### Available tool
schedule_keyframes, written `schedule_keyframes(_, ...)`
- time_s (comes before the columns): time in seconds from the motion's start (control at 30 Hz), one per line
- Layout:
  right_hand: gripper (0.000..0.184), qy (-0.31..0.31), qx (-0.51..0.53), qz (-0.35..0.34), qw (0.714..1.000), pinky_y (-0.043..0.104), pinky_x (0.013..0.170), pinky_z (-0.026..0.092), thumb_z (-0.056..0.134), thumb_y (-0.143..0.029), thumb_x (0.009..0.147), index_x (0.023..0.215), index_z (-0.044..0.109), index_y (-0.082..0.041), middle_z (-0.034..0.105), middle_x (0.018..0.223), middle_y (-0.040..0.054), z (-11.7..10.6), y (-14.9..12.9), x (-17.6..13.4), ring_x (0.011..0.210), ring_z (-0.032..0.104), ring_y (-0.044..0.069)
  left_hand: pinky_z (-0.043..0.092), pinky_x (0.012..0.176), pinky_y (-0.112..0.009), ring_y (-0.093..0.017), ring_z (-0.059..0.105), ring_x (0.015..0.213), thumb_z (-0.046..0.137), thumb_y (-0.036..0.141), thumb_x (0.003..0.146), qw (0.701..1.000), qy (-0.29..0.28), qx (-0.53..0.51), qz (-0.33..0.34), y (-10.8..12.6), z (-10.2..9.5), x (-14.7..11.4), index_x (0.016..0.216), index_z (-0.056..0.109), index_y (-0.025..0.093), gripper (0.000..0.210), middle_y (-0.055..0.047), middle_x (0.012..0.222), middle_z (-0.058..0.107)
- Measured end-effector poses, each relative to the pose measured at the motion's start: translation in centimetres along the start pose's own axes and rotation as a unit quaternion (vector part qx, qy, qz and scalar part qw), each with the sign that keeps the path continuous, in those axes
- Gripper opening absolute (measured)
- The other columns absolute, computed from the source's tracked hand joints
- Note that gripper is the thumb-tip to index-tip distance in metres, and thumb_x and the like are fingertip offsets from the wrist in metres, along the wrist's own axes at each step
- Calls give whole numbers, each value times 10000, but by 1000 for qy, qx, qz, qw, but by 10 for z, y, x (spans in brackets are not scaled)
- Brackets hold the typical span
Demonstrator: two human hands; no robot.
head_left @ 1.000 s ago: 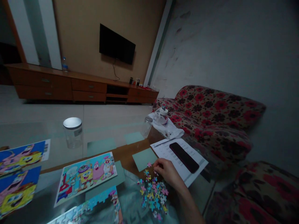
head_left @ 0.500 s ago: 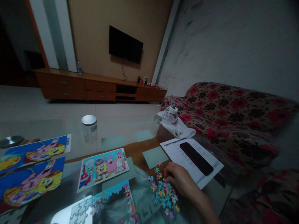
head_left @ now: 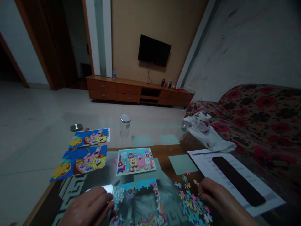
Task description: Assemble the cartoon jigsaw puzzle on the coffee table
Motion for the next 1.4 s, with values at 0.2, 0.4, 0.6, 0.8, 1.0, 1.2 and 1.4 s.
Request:
schedule_keyframes(0.2, 211, 37, 100, -71, 992, 308, 675, 426, 414, -309, 912, 799, 579, -241, 630, 806, 49, -7, -71, 20, 758, 571, 217, 512, 658, -211, -127, 605, 768, 427, 319, 934, 997, -53, 5, 51, 6, 18, 1, 948, 587, 262, 171, 7, 870, 653)
schedule_keyframes(0.4, 143, -11, 140, -199, 970, 276, 672, 419, 542, -136, 827, 789, 640, -234, 641, 806, 17, 31, -160, 55, 747, 574, 176, 498, 819, -281, -164, 585, 1039, 475, 427, 925, 985, -80, 64, 142, 15, 30, -5, 988, 585, 254, 214, 13, 1107, 664)
schedule_keyframes(0.6, 172, -69, 112, -210, 969, 246, 540, 358, 628, -46, 698, 641, 620, -208, 638, 648, -10, 62, -194, 78, 601, 533, 141, 487, 799, -309, -167, 620, 1002, 510, 349, 931, 961, -84, 171, 201, 35, 26, 8, 976, 604, 265, 133, 55, 1120, 680)
schedule_keyframes(0.8, 228, -70, 83, -254, 961, 257, 623, 409, 571, -8, 736, 692, 666, -211, 668, 699, 5, 60, -206, 79, 671, 586, 153, 464, 840, -315, -167, 593, 1040, 492, 317, 943, 963, -58, 165, 203, 39, 27, 7, 998, 609, 273, 137, 60, 1111, 672)
schedule_keyframes(1.0, 197, -29, 55, -247, 967, 287, 702, 438, 592, -25, 756, 799, 657, -207, 645, 875, 38, 58, -198, 68, 803, 584, 185, 463, 855, -309, -174, 574, 1050, 585, 363, 889, 967, -71, 161, 184, 39, 25, 7, 978, 605, 267, 132, 42, 1110, 666)
schedule_keyframes(1.2, 215, -42, 32, -212, 976, 323, 750, 439, 638, -52, 742, 890, 641, -208, 619, 947, 60, 71, -195, 58, 856, 571, 221, 440, 903, -310, -173, 549, 1077, 589, 382, 884, 970, -66, 156, 174, 35, 30, 2, 997, 599, 277, 155, 35, 1132, 651)
schedule_keyframes(1.4, 189, -35, 38, -197, 979, 329, 740, 429, 635, -77, 751, 894, 633, -201, 623, 952, 70, 79, -191, 61, 858, 568, 228, 421, 916, -319, -173, 551, 1065, 583, 382, 889, 973, -41, 157, 165, 33, 34, 1, 957, 602, 280, 124, 39, 1107, 655)
Point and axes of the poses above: each hand's wrist, its own x-axis towards the middle knuckle, its own z-axis out of the palm, y = z × x, the point moved 6 cm from there along x, towards the middle knuckle
